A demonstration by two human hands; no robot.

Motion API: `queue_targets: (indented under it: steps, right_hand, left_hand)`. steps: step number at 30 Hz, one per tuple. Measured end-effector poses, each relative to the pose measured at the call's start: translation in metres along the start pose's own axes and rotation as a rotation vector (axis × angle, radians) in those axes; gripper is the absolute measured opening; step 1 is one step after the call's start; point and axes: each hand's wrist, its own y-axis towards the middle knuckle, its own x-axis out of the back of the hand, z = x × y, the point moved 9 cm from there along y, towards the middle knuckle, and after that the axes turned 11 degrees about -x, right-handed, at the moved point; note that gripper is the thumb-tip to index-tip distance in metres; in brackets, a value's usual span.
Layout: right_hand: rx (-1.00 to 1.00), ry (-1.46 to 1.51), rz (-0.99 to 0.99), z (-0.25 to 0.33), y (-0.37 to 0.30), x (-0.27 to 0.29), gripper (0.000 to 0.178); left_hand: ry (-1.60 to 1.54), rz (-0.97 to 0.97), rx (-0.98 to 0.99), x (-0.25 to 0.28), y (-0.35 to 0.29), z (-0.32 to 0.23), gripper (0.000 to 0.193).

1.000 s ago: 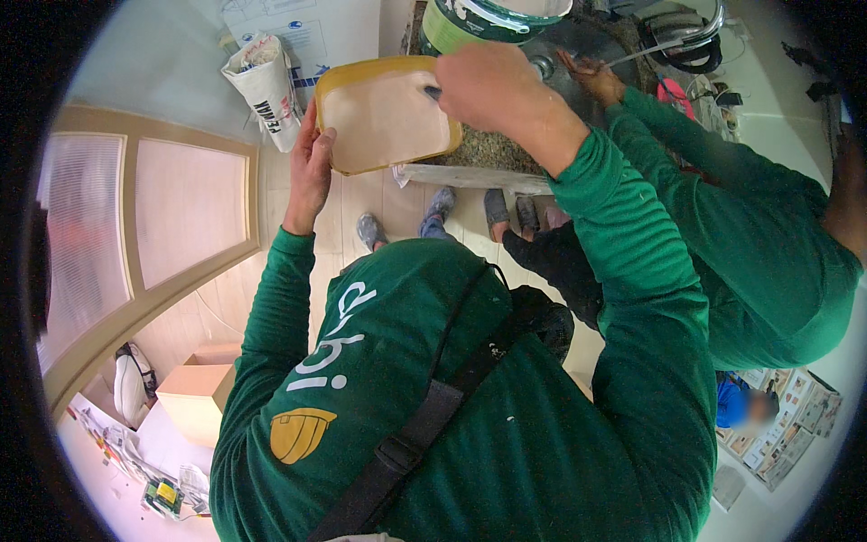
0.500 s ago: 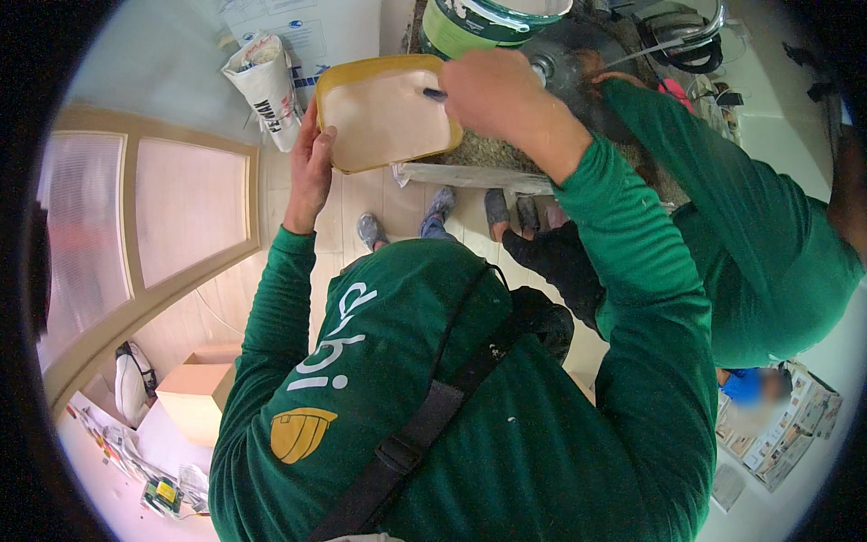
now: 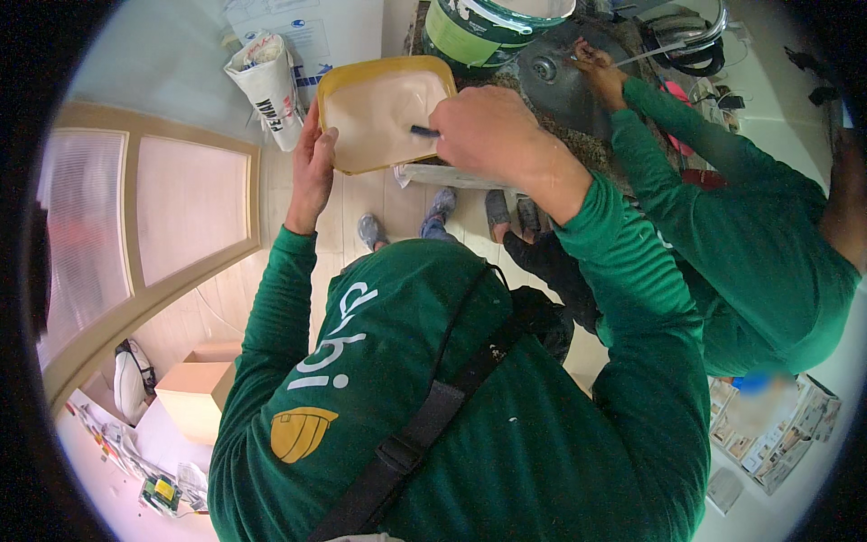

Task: The person pours paint from a large bucket into a yellow paint tray and mixes it with a brush. They then rinse the brush in a sink.

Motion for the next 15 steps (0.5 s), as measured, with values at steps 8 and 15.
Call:
queue_targets:
  steps: [8, 15]
  right_hand:
    - [-0.055, -0.127, -0.068, -0.018, 0.039, 0.028, 0.024]
    - [-0.048, -0.045, 0.223, -0.013, 0.021, -0.001, 0.028]
  left_hand:
    - [0.04, 0.045, 0.009, 0.006, 0.001, 0.005, 0.072]
    - [0.021, 0.026, 0.011, -0.001, 0.0, -0.005, 0.072]
